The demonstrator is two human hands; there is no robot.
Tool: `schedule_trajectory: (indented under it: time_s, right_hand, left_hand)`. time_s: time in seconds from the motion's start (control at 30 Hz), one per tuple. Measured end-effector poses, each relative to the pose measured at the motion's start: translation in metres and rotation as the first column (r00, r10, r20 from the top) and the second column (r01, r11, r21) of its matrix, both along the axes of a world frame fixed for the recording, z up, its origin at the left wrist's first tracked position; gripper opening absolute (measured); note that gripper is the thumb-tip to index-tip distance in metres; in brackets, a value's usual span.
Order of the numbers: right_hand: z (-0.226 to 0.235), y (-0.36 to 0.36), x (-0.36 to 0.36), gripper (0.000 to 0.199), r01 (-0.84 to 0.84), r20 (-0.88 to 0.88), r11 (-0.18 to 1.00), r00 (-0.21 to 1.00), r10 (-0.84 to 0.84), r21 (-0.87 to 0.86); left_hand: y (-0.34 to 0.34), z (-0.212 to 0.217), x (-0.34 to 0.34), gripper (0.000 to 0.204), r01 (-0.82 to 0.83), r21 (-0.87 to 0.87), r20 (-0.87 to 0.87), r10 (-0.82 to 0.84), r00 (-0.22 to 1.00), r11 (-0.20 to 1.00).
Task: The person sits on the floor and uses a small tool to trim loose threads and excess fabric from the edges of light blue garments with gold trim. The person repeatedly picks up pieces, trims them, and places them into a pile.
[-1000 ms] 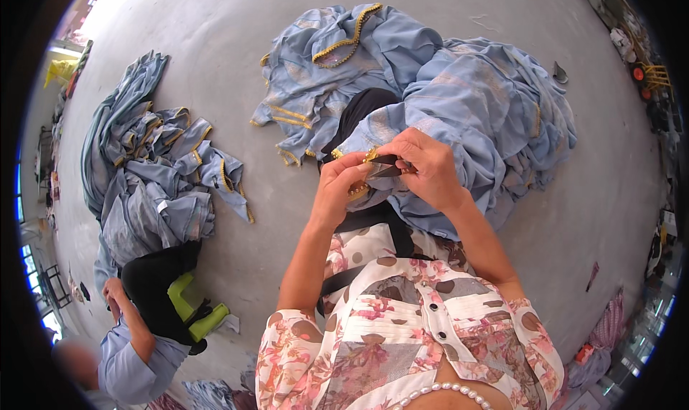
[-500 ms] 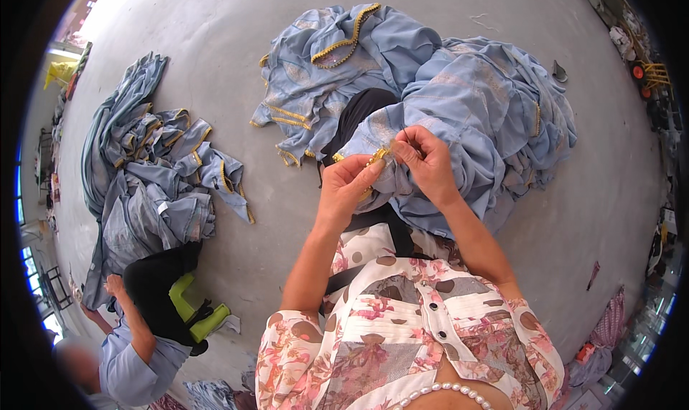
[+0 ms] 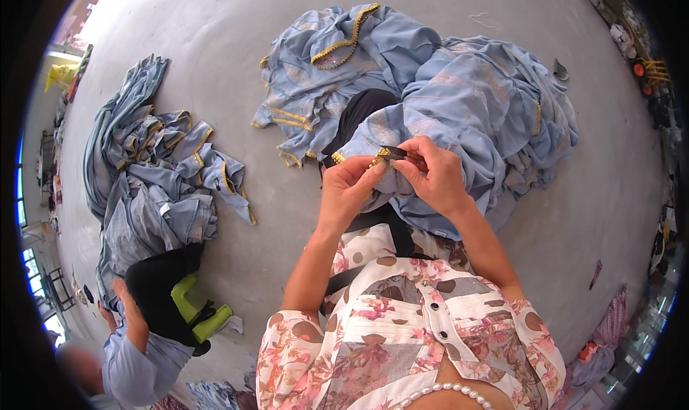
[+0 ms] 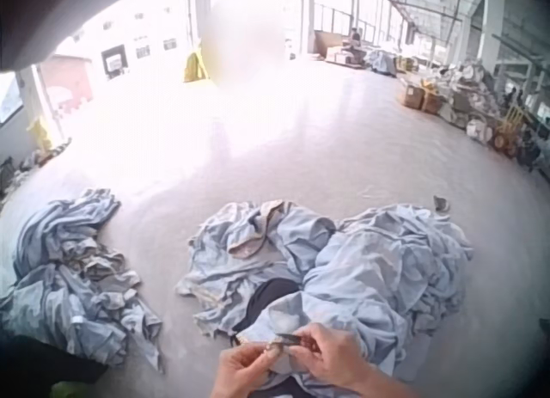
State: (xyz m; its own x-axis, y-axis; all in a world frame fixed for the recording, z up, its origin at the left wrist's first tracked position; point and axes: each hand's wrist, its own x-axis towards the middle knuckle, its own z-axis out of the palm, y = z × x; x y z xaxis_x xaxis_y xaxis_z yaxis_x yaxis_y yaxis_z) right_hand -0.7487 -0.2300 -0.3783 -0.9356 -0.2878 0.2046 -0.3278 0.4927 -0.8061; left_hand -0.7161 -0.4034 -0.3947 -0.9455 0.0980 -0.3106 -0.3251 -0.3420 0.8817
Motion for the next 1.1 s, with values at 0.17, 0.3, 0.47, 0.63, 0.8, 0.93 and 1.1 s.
schedule_trajectory:
  time_s: [0.17, 0.3, 0.47, 0.63, 0.8, 0.93, 1.1]
  right_hand:
    - [-0.007, 0.003, 0.002, 0.021, 0.025, 0.115, 0.995, 0.993, -0.014, -0.100]
    - [-0.009, 0.013, -0.006, 0.020, 0.244, 0.453, 0.776, 0.890, 0.060, -0.582]
    - [0.004, 0.016, 0.000, 0.029, 0.118, 0.386, 0.921, 0.922, 0.037, -0.372]
    - [-0.006, 0.006, -0.003, 0.020, 0.087, 0.476, 0.909, 0.870, 0.131, -0.409]
    - [0.010, 0.040, -0.020, 0.013, 0.327, 0.270, 0.889, 0.931, -0.245, -0.321]
    - [-0.001, 0.178, -0.048, 0.017, 0.712, -0.076, 0.608, 0.626, -0.776, -0.350]
    - [0.029, 0.080, -0.033, 0.047, 0.438, -0.075, 0.839, 0.872, -0.484, -0.323]
  left_hand:
    - [-0.001, 0.005, 0.001, 0.019, 0.032, -0.027, -0.036, -0.033, 0.999, 0.999]
    - [0.000, 0.004, 0.005, 0.019, -0.001, -0.087, -0.109, -0.009, 0.994, 0.996]
    - [-0.002, -0.005, 0.005, 0.020, -0.063, -0.136, -0.142, 0.043, 0.989, 0.989]
    - [-0.002, 0.000, -0.008, 0.023, -0.003, -0.029, -0.063, 0.002, 0.998, 1.000]
    - [-0.029, -0.017, -0.021, 0.031, -0.235, 0.260, 0.088, 0.219, 0.972, 0.937]
    - [-0.043, -0.019, -0.021, 0.036, -0.310, 0.329, 0.151, 0.274, 0.950, 0.892]
    - [-0.030, -0.016, -0.033, 0.032, -0.278, 0.311, 0.101, 0.259, 0.960, 0.909]
